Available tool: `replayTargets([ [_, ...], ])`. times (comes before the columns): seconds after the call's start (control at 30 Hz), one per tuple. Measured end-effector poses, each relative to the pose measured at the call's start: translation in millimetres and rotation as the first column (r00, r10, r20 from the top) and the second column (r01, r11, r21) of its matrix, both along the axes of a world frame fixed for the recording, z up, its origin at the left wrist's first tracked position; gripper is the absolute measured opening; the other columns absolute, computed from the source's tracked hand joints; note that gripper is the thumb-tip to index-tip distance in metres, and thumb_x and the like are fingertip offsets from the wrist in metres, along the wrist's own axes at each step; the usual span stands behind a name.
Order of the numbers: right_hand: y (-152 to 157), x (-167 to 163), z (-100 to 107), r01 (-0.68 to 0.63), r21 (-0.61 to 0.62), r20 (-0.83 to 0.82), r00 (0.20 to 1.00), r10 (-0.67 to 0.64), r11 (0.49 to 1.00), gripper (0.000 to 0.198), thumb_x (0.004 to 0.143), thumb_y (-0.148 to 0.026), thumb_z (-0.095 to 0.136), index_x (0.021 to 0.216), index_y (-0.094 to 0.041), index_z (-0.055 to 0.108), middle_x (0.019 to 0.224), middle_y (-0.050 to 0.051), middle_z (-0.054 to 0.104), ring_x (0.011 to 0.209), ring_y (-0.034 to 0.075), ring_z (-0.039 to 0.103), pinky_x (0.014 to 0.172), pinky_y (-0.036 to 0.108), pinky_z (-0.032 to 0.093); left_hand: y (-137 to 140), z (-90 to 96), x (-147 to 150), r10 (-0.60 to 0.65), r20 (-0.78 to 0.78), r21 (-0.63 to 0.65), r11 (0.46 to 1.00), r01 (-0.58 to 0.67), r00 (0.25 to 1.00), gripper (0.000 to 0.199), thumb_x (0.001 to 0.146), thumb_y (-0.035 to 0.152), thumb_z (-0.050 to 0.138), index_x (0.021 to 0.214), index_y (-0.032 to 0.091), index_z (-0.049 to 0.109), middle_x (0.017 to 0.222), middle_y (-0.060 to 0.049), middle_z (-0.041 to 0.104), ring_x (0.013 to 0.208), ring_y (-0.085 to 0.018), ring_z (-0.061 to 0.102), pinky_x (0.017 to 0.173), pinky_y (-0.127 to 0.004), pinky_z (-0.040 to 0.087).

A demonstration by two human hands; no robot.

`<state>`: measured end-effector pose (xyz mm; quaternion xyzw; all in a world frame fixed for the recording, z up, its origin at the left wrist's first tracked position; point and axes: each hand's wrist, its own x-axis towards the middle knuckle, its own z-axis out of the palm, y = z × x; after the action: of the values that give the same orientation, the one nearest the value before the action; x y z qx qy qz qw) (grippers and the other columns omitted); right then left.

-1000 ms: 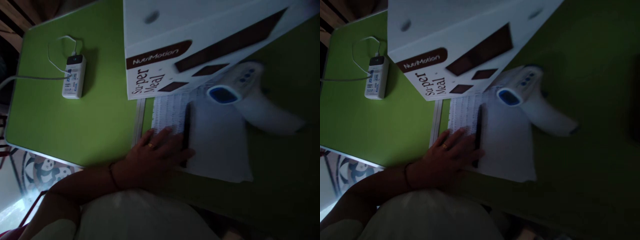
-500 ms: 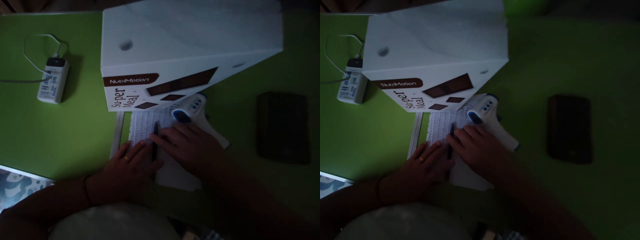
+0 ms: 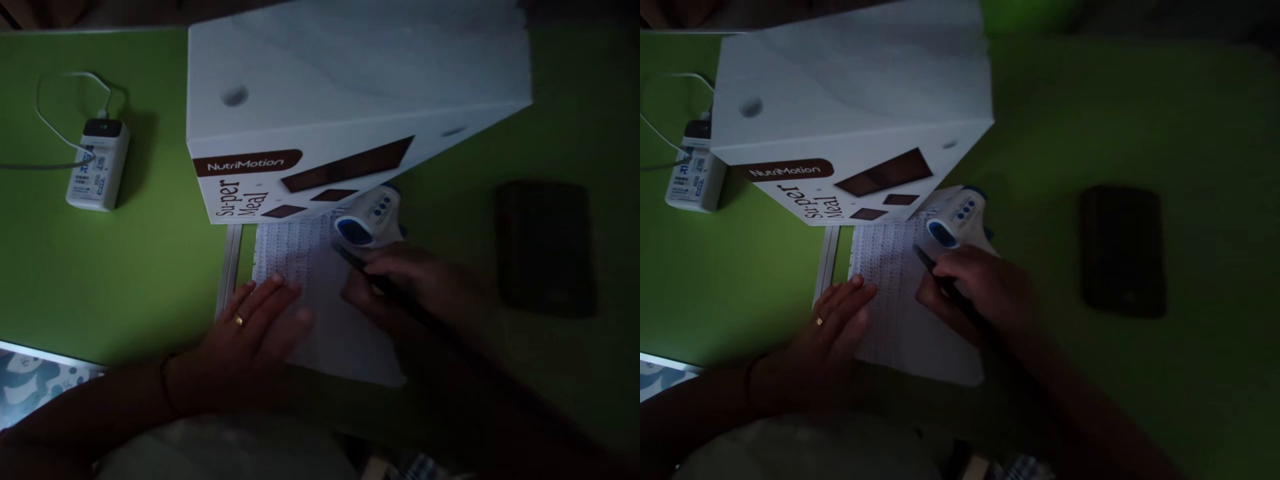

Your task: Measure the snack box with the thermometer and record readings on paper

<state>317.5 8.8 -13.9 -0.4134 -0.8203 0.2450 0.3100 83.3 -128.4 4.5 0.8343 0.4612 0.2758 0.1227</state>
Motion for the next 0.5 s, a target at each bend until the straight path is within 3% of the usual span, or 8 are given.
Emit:
replayTargets([
  [0.07, -8, -11, 0, 0.014, -0.063, -0.08, 0.997, -0.019, 0.998, 0.013, 0.083, -0.033, 0.074, 0.075, -0.028, 0.065, 0.079, 0.0, 0.074, 0.062, 0.017, 0.066, 0.053, 0.031, 0.052, 1, -1.1, 0, -0.046, -0.148, -0.058, 0.998, 0.038, 0.988, 0.068, 0.109, 0.039, 0.04, 0.162, 0.0, 0.024, 0.16, -0.028, 0.047, 0.164, -0.038, 0.016, 0.125, -0.058, 0.037],
  [0.13, -15, -26, 5, 0.03, -0.102, -0.133, 0.99, -0.044, 0.994, 0.007, 0.084, -0.027, 0.072, 0.08, -0.028, 0.066, 0.08, -0.001, 0.075, 0.063, 0.016, 0.068, 0.056, 0.03, 0.055, 2, -2.2, 0, -0.114, -0.274, -0.137, 0.987, 0.079, 0.955, 0.07, 0.107, 0.049, 0.045, 0.157, 0.001, 0.036, 0.164, -0.028, 0.041, 0.161, -0.042, 0.025, 0.125, -0.061, 0.035],
  [0.3, -19, -45, 11, 0.025, -0.215, -0.158, 0.986, -0.06, 0.976, 0.008, 0.089, -0.025, 0.066, 0.095, -0.026, 0.071, 0.082, -0.001, 0.078, 0.065, 0.016, 0.071, 0.057, 0.027, 0.057, 2, -4.2, -1, -0.19, -0.335, -0.244, 0.963, 0.11, 0.923, 0.09, 0.089, 0.067, 0.069, 0.155, 0.01, 0.045, 0.169, -0.026, 0.033, 0.158, -0.048, 0.029, 0.123, -0.069, 0.031],
  [0.5, -15, -39, -1, 0.108, -0.261, -0.043, 0.991, -0.123, 0.959, 0.005, 0.089, -0.029, 0.065, 0.091, -0.027, 0.07, 0.074, 0.001, 0.075, 0.058, 0.02, 0.068, 0.052, 0.033, 0.054, 3, -2.1, 0, -0.192, -0.311, -0.277, 0.955, 0.104, 0.931, 0.093, 0.083, 0.066, 0.077, 0.154, 0.015, 0.047, 0.17, -0.024, 0.03, 0.158, -0.053, 0.02, 0.12, -0.077, 0.025],
])
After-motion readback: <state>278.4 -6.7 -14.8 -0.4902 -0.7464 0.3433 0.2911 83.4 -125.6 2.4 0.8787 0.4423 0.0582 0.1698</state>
